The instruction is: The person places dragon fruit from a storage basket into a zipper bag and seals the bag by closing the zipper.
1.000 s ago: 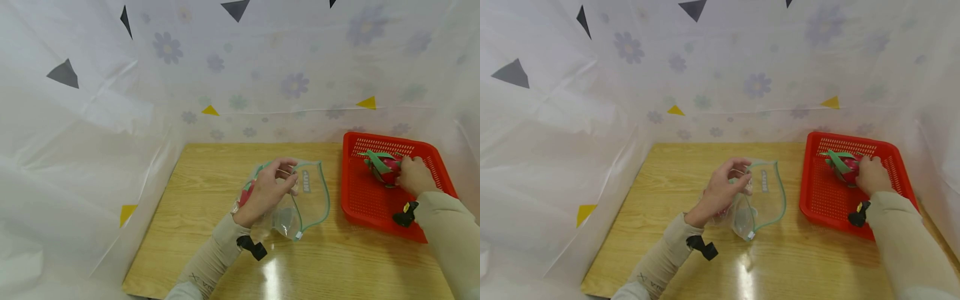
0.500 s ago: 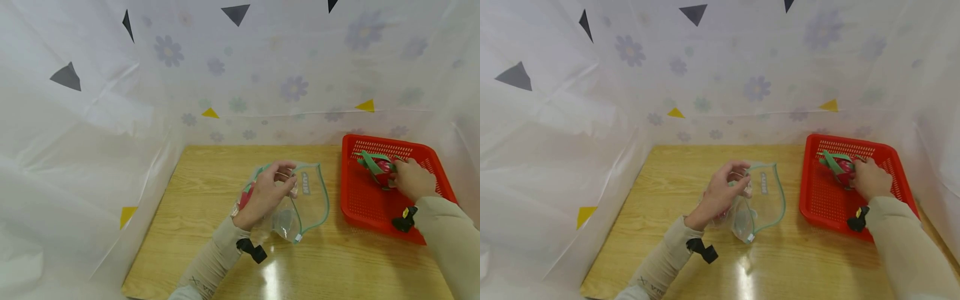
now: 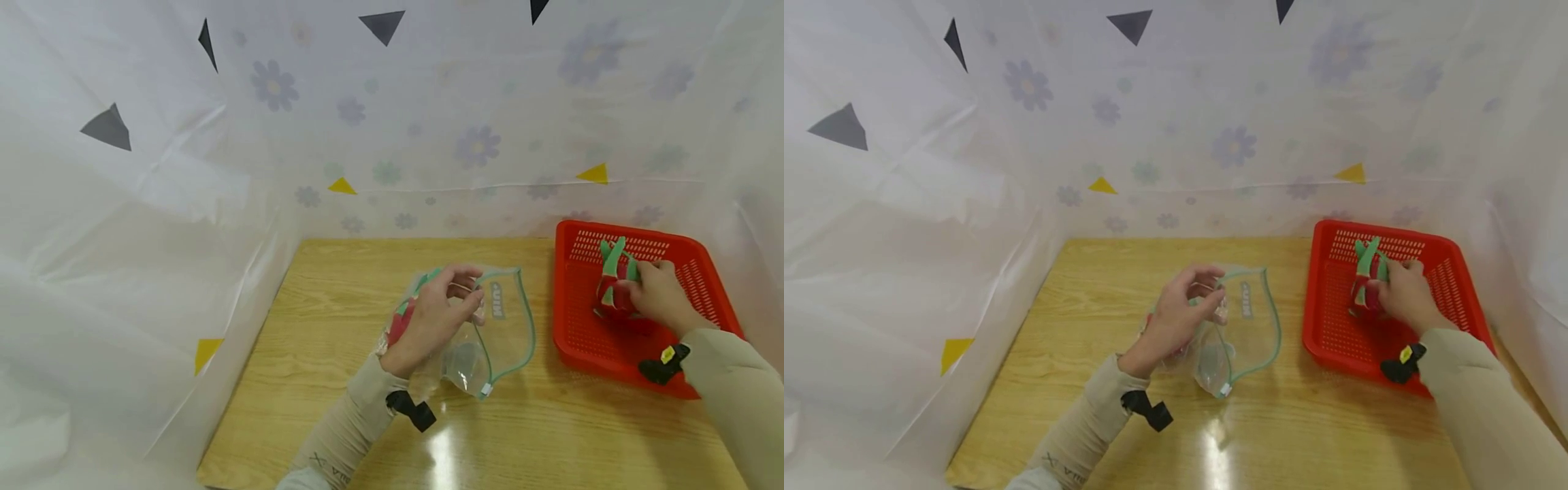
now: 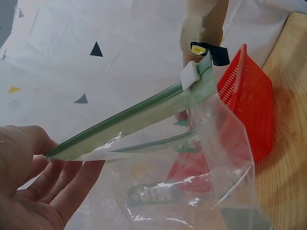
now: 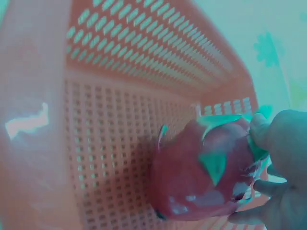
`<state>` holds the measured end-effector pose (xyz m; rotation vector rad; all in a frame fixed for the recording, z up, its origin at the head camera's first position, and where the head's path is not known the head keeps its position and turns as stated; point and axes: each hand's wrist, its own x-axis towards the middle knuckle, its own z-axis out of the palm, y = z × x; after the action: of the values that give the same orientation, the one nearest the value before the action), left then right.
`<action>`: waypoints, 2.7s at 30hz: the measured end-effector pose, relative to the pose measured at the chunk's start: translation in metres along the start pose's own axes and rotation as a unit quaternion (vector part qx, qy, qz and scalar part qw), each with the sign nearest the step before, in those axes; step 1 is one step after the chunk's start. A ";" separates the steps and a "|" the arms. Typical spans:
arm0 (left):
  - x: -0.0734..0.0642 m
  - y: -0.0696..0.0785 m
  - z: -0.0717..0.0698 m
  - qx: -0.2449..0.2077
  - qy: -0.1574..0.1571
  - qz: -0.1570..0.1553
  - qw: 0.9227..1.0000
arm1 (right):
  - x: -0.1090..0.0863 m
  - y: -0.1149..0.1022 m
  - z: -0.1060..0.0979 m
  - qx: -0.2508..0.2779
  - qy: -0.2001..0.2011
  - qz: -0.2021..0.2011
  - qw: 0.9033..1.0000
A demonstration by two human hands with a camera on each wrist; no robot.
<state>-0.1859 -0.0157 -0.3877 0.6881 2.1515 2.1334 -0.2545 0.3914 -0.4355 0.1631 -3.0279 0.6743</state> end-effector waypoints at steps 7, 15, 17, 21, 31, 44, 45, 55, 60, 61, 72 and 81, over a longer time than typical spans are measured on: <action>0.001 0.000 0.000 -0.013 -0.004 -0.009 1.000 | -0.002 -0.015 0.002 0.063 0.040 0.005 0.997; 0.002 -0.001 0.001 -0.011 -0.005 -0.005 1.000 | -0.013 -0.028 -0.008 0.135 0.014 0.059 0.989; 0.002 -0.002 0.001 -0.013 -0.004 -0.003 1.000 | -0.017 -0.031 -0.009 0.150 0.014 0.053 0.987; 0.003 -0.003 0.003 -0.016 -0.002 -0.008 1.000 | -0.027 -0.036 -0.013 0.190 0.021 0.039 0.981; 0.001 0.012 0.003 -0.013 0.002 -0.015 1.000 | -0.049 -0.058 -0.021 0.279 0.040 0.040 0.959; 0.006 -0.006 -0.001 -0.018 0.001 -0.023 1.000 | -0.070 -0.101 -0.028 0.308 0.045 0.007 0.950; 0.007 -0.006 -0.002 -0.021 0.000 -0.022 1.000 | -0.072 -0.104 -0.028 0.312 0.047 0.004 0.949; 0.010 -0.008 -0.004 -0.004 -0.007 0.003 1.000 | -0.089 -0.141 -0.015 0.362 0.068 -0.034 0.929; 0.011 -0.007 -0.005 0.005 -0.010 -0.005 1.000 | -0.098 -0.159 -0.006 0.378 0.102 -0.037 0.919; 0.012 -0.007 -0.005 0.005 -0.011 -0.008 1.000 | -0.100 -0.162 -0.004 0.377 0.113 -0.042 0.918; 0.014 -0.007 -0.007 0.023 -0.004 -0.029 0.999 | -0.099 -0.198 0.028 0.371 0.192 -0.072 0.906; 0.012 -0.009 -0.009 0.104 0.030 -0.012 0.994 | -0.096 -0.206 0.047 0.369 0.230 -0.106 0.894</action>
<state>-0.2026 -0.0197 -0.3920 0.6133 2.4253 1.9600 -0.1365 0.1953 -0.3972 0.2928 -2.1342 1.5406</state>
